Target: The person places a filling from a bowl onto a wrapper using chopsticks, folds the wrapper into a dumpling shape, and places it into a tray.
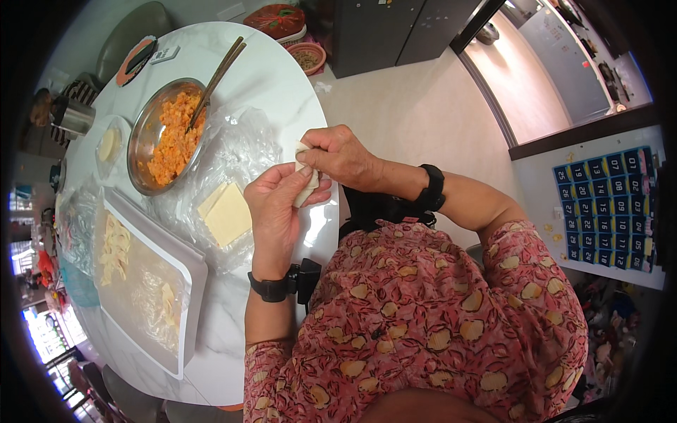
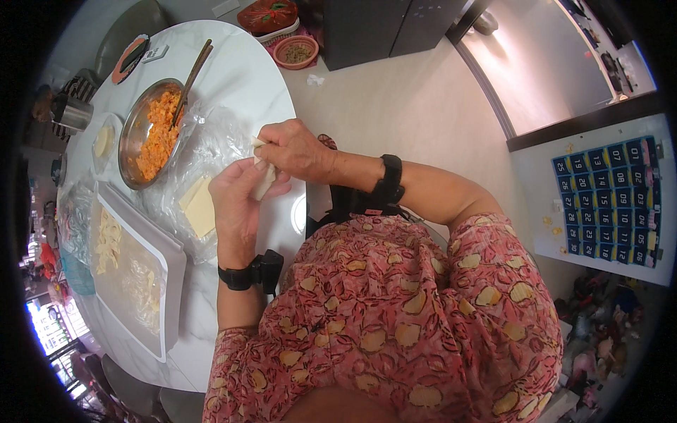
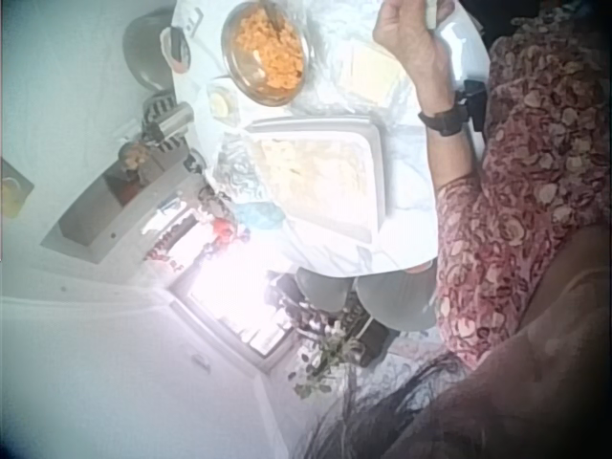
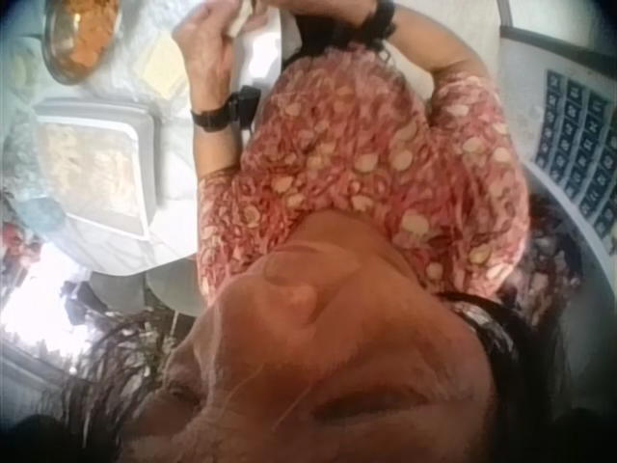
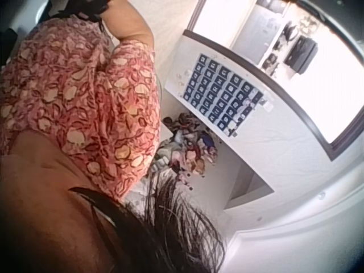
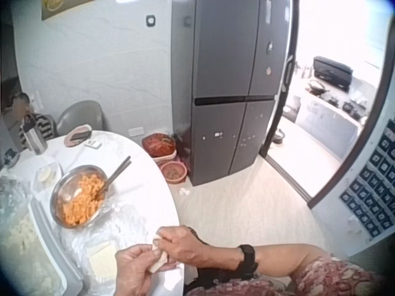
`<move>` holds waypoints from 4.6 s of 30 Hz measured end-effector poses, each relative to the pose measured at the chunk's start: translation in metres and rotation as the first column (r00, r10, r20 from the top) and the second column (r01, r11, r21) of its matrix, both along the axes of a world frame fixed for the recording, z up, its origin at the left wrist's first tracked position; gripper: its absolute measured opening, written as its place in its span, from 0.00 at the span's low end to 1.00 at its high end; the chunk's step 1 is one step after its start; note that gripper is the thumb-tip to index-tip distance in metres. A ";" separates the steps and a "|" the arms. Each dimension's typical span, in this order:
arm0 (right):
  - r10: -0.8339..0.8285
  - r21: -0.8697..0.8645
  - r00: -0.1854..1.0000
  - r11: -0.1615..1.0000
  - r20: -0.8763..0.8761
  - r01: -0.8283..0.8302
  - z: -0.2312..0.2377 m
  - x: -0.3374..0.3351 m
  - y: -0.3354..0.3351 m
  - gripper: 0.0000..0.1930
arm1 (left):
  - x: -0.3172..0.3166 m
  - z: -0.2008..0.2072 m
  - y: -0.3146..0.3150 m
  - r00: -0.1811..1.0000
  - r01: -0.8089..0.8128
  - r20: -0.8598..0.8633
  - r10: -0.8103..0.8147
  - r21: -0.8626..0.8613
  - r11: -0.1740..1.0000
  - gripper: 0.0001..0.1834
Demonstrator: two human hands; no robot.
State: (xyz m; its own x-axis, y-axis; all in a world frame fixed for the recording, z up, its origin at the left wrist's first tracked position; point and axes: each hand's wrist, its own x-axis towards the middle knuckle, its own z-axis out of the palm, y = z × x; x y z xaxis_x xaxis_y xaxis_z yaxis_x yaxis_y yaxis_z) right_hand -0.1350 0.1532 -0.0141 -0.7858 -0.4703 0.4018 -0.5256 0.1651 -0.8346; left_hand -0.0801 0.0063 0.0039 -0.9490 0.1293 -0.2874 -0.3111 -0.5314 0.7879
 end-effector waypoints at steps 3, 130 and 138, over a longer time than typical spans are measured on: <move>0.004 -0.071 0.916 0.997 0.401 0.027 0.001 -0.001 -0.002 0.10 | -0.002 -0.006 -0.003 1.000 -0.006 0.002 0.006 -0.052 0.999 0.08; 0.419 -0.184 0.595 0.891 0.686 -0.416 0.045 0.013 -0.044 0.15 | 0.127 0.161 -0.193 0.826 -0.563 -0.351 0.441 -0.533 0.631 0.14; 0.207 -0.075 0.487 0.958 0.848 -0.276 0.007 0.027 -0.029 0.12 | 0.082 0.109 -0.366 0.637 -0.685 -0.107 0.764 -0.534 0.496 0.11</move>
